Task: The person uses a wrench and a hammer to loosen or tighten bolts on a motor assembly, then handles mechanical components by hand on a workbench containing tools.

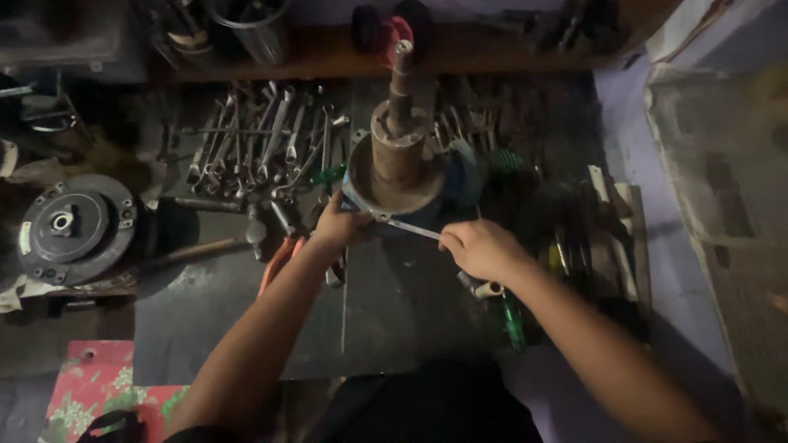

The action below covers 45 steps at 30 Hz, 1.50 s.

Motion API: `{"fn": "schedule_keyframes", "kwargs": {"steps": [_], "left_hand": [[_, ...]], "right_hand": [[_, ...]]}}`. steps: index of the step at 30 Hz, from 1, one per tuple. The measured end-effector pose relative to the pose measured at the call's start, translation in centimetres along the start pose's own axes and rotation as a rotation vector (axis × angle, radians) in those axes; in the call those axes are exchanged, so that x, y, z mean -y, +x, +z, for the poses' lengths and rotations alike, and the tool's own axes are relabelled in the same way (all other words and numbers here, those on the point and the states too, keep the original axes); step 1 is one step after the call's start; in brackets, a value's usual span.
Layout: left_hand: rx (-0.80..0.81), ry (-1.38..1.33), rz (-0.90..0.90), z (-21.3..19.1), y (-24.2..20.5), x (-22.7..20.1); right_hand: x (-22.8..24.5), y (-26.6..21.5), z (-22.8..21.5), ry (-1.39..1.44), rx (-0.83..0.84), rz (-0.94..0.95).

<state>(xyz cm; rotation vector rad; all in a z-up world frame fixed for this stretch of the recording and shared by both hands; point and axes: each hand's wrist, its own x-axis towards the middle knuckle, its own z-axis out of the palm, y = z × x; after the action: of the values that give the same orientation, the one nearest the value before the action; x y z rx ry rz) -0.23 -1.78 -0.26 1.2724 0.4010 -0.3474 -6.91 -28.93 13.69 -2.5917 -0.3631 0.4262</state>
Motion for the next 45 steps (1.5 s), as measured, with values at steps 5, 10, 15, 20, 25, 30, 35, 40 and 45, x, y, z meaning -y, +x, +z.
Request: {"fn": "schedule_keyframes", "kwargs": {"steps": [5, 10, 15, 20, 25, 30, 35, 40, 45], "left_hand": [[-0.061, 0.267, -0.07, 0.5, -1.9, -2.2], [-0.101, 0.434, -0.046, 0.9, -2.7, -4.4], [0.083, 0.24, 0.505, 2.1, -3.0, -10.7], [0.439, 0.422, 0.607, 7.0, -4.2, -16.4], [0.269, 0.458, 0.733, 8.6, -5.4, -15.0], [-0.019, 0.877, 0.779, 7.6, -6.6, -12.8], [0.024, 0.839, 0.887, 7.3, -5.8, -12.8], [0.029, 0.748, 0.917, 7.8, -6.0, -13.1], [-0.004, 0.794, 0.702, 8.2, -5.8, -13.2]], "right_hand": [[0.6, 0.7, -1.7, -0.023, -0.06, 0.086], [1.4, -0.2, -2.3, -0.07, -0.088, -0.002], [2.9, 0.1, -2.0, -0.142, 0.03, 0.227], [3.4, -0.2, -1.9, -0.175, -0.031, 0.224], [3.6, -0.8, -3.0, -0.156, 0.006, 0.222], [2.2, -0.3, -2.6, -0.123, -0.198, -0.026], [1.2, 0.1, -2.5, -0.154, -0.135, -0.069], [0.9, 0.1, -2.3, -0.145, -0.116, -0.086], [0.0, 0.5, -2.0, -0.161, -0.169, -0.201]]}}
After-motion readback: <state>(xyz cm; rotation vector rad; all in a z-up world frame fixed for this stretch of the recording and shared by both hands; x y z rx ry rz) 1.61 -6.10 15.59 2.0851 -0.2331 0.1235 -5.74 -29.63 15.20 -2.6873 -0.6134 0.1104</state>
